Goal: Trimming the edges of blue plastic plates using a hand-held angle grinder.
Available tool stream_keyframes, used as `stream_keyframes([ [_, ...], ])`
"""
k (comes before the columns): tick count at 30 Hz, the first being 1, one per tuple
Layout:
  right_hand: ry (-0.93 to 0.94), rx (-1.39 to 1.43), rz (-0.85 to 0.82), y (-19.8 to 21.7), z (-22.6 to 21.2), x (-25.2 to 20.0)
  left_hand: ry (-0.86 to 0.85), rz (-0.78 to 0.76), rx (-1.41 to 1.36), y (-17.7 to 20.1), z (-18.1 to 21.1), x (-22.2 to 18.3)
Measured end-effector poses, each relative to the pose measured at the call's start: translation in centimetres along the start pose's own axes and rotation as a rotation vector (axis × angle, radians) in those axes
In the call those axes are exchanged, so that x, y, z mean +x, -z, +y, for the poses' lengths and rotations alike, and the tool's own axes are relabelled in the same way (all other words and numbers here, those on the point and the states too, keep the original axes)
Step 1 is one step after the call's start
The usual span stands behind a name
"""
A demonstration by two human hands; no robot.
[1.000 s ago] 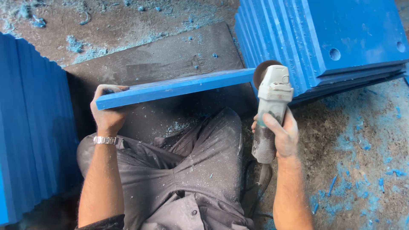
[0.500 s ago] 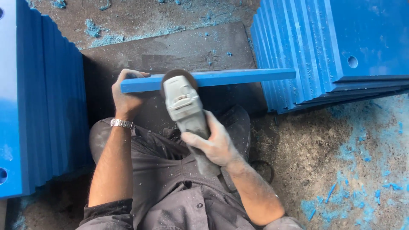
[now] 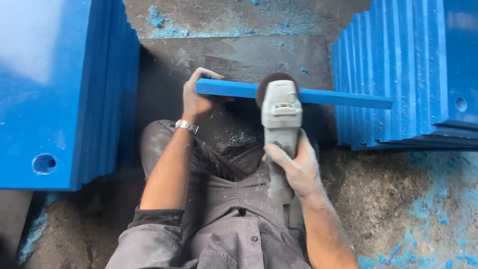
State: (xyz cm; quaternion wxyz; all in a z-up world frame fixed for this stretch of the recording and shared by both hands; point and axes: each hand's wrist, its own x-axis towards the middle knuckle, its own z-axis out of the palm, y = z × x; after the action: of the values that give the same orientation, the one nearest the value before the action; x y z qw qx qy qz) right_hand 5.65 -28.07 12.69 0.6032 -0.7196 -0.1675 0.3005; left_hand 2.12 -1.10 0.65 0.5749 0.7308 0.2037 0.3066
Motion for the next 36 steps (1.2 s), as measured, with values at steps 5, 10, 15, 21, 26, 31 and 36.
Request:
stream_keyframes([
  [5, 0.105, -0.143, -0.203, -5.9, -0.8, 2.5, -0.037, 0.024, -0.070, 0.0, -1.8, 0.2],
  [10, -0.041, -0.086, -0.183, -5.4, -2.3, 1.9, -0.078, 0.008, -0.167, -0.8, -2.6, 0.3],
  [15, -0.046, 0.012, 0.061, -1.9, -2.1, 0.8, -0.075, 0.010, -0.055, -0.8, -1.5, 0.5],
  [21, -0.057, -0.063, -0.094, -5.0, -2.4, 2.5, -0.076, 0.031, -0.056, -0.9, -2.8, 0.5],
  [26, -0.006, -0.157, -0.188, -7.1, -3.1, 3.4, -0.140, 0.044, -0.083, -0.7, -2.4, 0.5],
  [31, -0.056, -0.108, -0.093, -4.5, -2.6, 1.9, -0.074, 0.021, -0.060, -0.9, -1.8, 1.0],
  [36, -0.076, 0.042, 0.045, -2.4, -2.5, 0.7, -0.118, 0.014, -0.058, -0.7, -1.1, 1.3],
])
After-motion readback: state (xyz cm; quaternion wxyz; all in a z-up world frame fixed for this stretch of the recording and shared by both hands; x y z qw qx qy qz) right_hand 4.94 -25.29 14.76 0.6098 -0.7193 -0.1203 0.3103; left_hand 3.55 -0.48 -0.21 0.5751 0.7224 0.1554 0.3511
